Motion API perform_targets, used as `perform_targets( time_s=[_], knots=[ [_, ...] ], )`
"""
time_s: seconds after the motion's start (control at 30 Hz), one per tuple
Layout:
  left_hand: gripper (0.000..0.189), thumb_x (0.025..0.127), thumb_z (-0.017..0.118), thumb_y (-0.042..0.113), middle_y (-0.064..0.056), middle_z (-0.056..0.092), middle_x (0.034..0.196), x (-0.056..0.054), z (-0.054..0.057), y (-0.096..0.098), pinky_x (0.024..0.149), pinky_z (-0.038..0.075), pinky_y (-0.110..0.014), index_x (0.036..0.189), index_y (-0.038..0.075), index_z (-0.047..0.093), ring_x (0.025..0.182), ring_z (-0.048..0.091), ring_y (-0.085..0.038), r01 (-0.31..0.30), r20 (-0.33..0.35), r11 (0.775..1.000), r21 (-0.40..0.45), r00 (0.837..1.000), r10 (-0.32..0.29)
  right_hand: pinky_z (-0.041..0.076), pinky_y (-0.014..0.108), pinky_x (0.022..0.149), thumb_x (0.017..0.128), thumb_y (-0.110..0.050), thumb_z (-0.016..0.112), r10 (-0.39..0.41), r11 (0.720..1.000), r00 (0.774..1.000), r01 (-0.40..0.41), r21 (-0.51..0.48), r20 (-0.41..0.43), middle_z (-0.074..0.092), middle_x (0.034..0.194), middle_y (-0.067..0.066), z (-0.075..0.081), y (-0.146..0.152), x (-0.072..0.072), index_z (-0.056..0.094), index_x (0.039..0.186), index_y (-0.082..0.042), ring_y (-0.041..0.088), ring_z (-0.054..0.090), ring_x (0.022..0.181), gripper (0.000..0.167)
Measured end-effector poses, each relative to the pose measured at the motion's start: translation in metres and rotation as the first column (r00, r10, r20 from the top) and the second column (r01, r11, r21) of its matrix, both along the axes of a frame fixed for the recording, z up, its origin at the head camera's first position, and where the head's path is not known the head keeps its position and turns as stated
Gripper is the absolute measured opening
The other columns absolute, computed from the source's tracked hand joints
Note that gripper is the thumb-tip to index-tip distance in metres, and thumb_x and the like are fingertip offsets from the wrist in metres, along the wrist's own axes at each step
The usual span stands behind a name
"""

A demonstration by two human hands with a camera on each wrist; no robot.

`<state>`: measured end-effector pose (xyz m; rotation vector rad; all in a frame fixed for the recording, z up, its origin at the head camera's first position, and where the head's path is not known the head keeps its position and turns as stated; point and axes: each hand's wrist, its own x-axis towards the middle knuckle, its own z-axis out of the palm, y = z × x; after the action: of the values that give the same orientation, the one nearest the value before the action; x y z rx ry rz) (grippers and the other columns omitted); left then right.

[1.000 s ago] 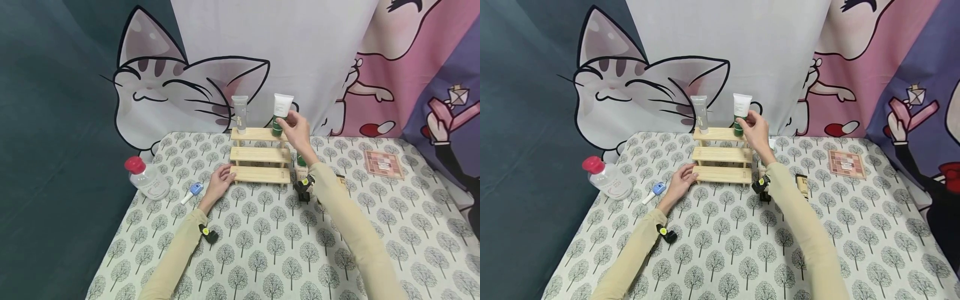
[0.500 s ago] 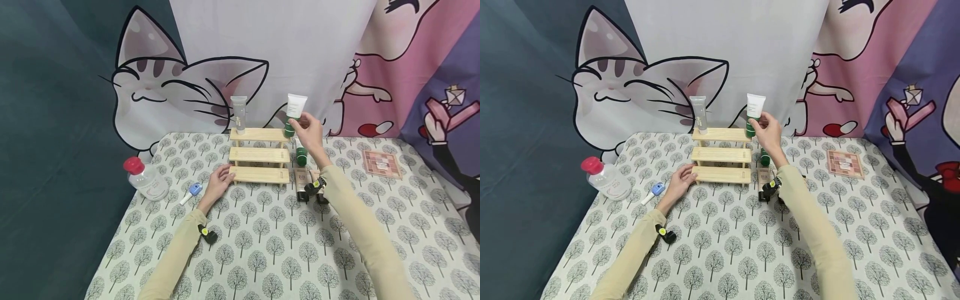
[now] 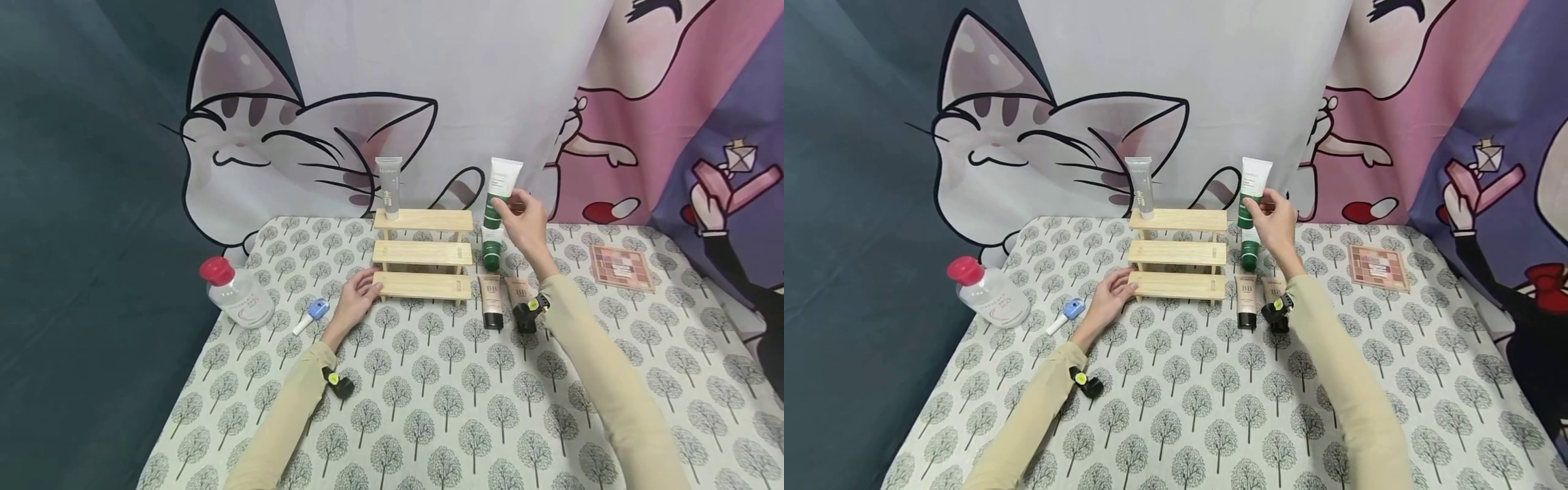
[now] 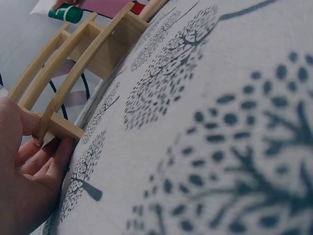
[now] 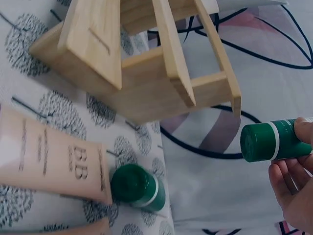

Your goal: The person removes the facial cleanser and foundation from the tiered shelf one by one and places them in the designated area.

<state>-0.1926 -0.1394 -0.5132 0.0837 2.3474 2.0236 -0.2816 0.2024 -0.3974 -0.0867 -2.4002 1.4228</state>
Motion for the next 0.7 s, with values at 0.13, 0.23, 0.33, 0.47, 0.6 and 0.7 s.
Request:
perform_targets(
  time_s=[0.13, 0.23, 0.33, 0.47, 0.6, 0.7],
  knots=[
    [0.049, 0.099, 0.063, 0.005, -0.028, 0.058, 0.138, -0.002, 0.001, 0.005, 0.101, 0.055, -0.019, 0.145, -0.003, 0.048, 0.126, 0.059, -0.04, 0.002, 0.018, 1.0, 0.009, 1.0, -0.002, 0.055, 0.025, 0.087, 0.097, -0.034, 0.068, -0.015, 1.0, 1.0, 0.014, 0.025, 0.009, 0.07, 0.113, 0.02, -0.004, 0.015, 0.004, 0.067, 0.121, -0.001, 0.012, 0.062, 0.092, 0.041],
    [0.049, 0.098, 0.063, 0.002, -0.029, 0.058, 0.138, 0.0, 0.005, 0.005, 0.097, 0.055, -0.015, 0.144, -0.005, 0.048, 0.125, 0.06, -0.041, -0.001, 0.037, 1.0, 0.014, 0.999, 0.0, 0.054, 0.022, 0.085, 0.097, -0.036, 0.068, -0.009, 1.0, 1.0, 0.008, 0.027, 0.026, 0.07, 0.114, 0.02, -0.009, 0.022, 0.004, 0.066, 0.122, -0.002, 0.012, 0.062, 0.092, 0.042],
    [0.049, 0.098, 0.062, 0.001, -0.03, 0.057, 0.138, 0.006, 0.017, 0.002, 0.097, 0.055, -0.014, 0.144, -0.008, 0.047, 0.125, 0.059, -0.042, 0.018, 0.04, 1.0, 0.009, 0.999, -0.018, 0.053, 0.02, 0.083, 0.097, -0.035, 0.068, -0.022, 0.999, 0.999, 0.021, 0.027, 0.031, 0.071, 0.113, 0.02, -0.015, 0.025, 0.003, 0.067, 0.122, -0.002, 0.01, 0.061, 0.089, 0.041],
    [0.048, 0.098, 0.062, 0.001, -0.032, 0.057, 0.137, 0.012, 0.029, 0.005, 0.098, 0.055, -0.015, 0.143, -0.009, 0.047, 0.124, 0.06, -0.042, 0.025, 0.022, 1.0, 0.003, 0.999, -0.025, 0.049, 0.017, 0.08, 0.098, -0.037, 0.066, -0.029, 0.998, 0.999, 0.027, 0.05, 0.046, 0.069, 0.111, 0.021, -0.021, 0.034, 0.007, 0.066, 0.122, 0.0, 0.007, 0.057, 0.086, 0.044],
    [0.047, 0.097, 0.063, 0.002, -0.029, 0.059, 0.135, 0.004, 0.012, 0.004, 0.1, 0.056, -0.02, 0.142, -0.004, 0.05, 0.124, 0.061, -0.04, -0.003, 0.012, 1.0, 0.01, 1.0, 0.002, 0.048, 0.018, 0.079, 0.1, -0.038, 0.064, -0.038, 0.996, 0.997, 0.032, 0.079, 0.065, 0.069, 0.112, 0.023, -0.025, 0.042, 0.01, 0.066, 0.123, 0.001, 0.005, 0.056, 0.085, 0.046],
    [0.047, 0.097, 0.063, 0.003, -0.026, 0.061, 0.135, -0.001, 0.001, 0.002, 0.101, 0.057, -0.024, 0.142, 0.0, 0.052, 0.123, 0.062, -0.038, -0.019, 0.009, 1.0, 0.01, 1.0, 0.019, 0.051, 0.026, 0.086, 0.1, -0.038, 0.062, -0.053, 0.992, 0.994, 0.042, 0.116, 0.092, 0.069, 0.115, 0.025, -0.028, 0.044, 0.009, 0.065, 0.125, 0.002, 0.015, 0.062, 0.091, 0.047]
  ],
)
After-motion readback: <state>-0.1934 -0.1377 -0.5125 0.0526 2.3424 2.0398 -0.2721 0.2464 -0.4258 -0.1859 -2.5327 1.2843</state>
